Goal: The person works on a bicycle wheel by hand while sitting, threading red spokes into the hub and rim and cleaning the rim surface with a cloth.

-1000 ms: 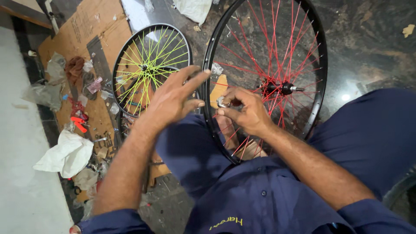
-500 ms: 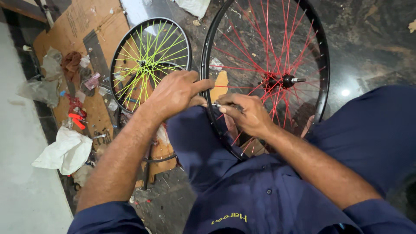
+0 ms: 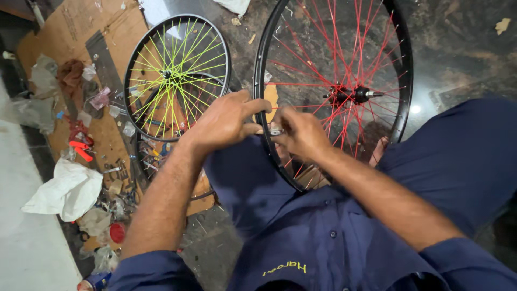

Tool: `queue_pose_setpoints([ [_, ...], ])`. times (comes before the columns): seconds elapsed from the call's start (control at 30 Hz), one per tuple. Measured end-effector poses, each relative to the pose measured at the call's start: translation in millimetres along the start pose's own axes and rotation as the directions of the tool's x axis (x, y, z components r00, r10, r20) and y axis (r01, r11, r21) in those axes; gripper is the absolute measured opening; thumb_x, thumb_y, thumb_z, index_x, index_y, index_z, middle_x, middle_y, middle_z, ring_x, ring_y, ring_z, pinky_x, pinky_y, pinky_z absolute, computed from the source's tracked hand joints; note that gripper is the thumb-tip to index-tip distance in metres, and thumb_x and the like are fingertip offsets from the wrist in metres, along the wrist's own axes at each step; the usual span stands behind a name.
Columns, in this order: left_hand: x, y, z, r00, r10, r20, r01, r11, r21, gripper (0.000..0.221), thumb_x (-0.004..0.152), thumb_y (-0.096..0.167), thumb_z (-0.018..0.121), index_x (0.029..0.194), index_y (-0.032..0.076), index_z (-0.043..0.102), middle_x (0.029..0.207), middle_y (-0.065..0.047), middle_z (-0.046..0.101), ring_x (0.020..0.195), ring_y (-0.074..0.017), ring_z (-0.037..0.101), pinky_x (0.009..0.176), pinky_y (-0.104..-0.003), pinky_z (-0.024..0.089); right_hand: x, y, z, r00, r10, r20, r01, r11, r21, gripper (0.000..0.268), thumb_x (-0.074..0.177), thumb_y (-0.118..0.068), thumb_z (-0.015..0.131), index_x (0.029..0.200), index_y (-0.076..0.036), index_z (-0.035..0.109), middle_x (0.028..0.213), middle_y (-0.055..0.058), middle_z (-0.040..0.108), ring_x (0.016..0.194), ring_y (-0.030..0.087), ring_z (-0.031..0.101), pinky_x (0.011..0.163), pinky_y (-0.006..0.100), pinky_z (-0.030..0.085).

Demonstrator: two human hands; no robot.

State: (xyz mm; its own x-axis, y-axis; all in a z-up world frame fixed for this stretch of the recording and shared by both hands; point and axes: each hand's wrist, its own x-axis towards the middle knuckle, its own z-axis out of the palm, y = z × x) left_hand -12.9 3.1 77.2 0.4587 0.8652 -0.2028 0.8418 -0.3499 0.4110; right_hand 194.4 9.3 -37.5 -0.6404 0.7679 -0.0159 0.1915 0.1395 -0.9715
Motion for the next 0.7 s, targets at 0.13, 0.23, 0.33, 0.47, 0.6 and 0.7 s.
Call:
queue_pose_setpoints([
  [0.13, -1.5, -8.0, 13.8, 0.989, -0.124, -0.077, 0.065, 0.843, -0.534, 0.059, 0.082, 0.019, 0.07, 0.134, 0.006, 0.047, 0.109, -0.016, 0.067, 0.102, -0.0275, 0.07, 0.089, -0.04, 0.056, -4.7, 13.0, -3.5, 0.999, -0.044, 0.024, 0.046, 0.997, -0.054, 0.045, 0.079, -0.008, 0.079, 0.121, -0.002, 0.063, 0.104, 0.013, 0.068, 0.086, 0.024, 0.067, 0.076, 0.038, 0.054],
  [0.23, 16.7, -28.0, 20.4, 0.887, -0.459, -0.048, 0.226, 0.523, -0.822, 0.07, 0.092, 0.027, 0.063, 0.151, 0.011, 0.029, 0.118, -0.009, 0.062, 0.102, -0.0213, 0.066, 0.08, -0.039, 0.062, -8.0, 42.6, -12.2, 0.964, -0.26, 0.049, 0.228, 0.912, 0.341, 0.022, 0.097, -0.009, 0.078, 0.119, -0.004, 0.073, 0.116, 0.015, 0.073, 0.11, 0.028, 0.068, 0.096, 0.042, 0.054],
  [0.33, 41.3, -45.2, 32.6, 0.847, -0.529, -0.058, 0.418, 0.728, -0.543, 0.067, 0.097, 0.036, 0.069, 0.149, 0.008, 0.038, 0.097, -0.021, 0.069, 0.095, -0.0353, 0.07, 0.083, -0.045, 0.056, -3.1, 50.4, 1.4, 0.998, -0.033, 0.05, 0.02, 0.97, 0.244, 0.02, 0.088, -0.016, 0.085, 0.1, -0.005, 0.074, 0.104, 0.014, 0.069, 0.091, 0.028, 0.068, 0.079, 0.04, 0.056],
  [0.47, 46.2, -62.3, 53.6, 0.883, -0.389, -0.263, 0.307, 0.902, -0.304, 0.067, 0.098, 0.032, 0.071, 0.148, 0.004, 0.036, 0.108, -0.028, 0.07, 0.106, -0.047, 0.067, 0.09, -0.051, 0.052, 6.0, 29.9, 21.6, 0.998, 0.067, 0.006, -0.065, 0.988, -0.141, 0.037, 0.078, -0.017, 0.086, 0.106, -0.003, 0.066, 0.093, 0.011, 0.069, 0.086, 0.025, 0.069, 0.076, 0.038, 0.053],
  [0.6, 36.2, -75.0, 58.7, 0.892, -0.333, -0.306, 0.224, 0.913, -0.341, 0.067, 0.098, 0.03, 0.069, 0.148, 0.002, 0.034, 0.109, -0.029, 0.07, 0.106, -0.0488, 0.067, 0.09, -0.052, 0.052, 6.9, 27.4, 16.5, 0.967, -0.25, 0.053, 0.254, 0.963, -0.091, 0.038, 0.082, -0.006, 0.08, 0.117, -0.003, 0.068, 0.1, 0.013, 0.069, 0.092, 0.031, 0.067, 0.081, 0.041, 0.052],
  [0.7, 33.8, -75.2, 61.9, 0.877, -0.404, -0.259, 0.294, 0.879, -0.374, 0.066, 0.097, 0.031, 0.069, 0.147, 0.004, 0.035, 0.103, -0.029, 0.071, 0.103, -0.0483, 0.068, 0.088, -0.052, 0.052, 8.8, 37.1, 4.7, 0.941, -0.331, 0.07, 0.29, 0.896, 0.336, 0.022, 0.091, -0.005, 0.078, 0.11, -0.003, 0.068, 0.106, 0.012, 0.07, 0.1, 0.028, 0.067, 0.089, 0.04, 0.053],
])
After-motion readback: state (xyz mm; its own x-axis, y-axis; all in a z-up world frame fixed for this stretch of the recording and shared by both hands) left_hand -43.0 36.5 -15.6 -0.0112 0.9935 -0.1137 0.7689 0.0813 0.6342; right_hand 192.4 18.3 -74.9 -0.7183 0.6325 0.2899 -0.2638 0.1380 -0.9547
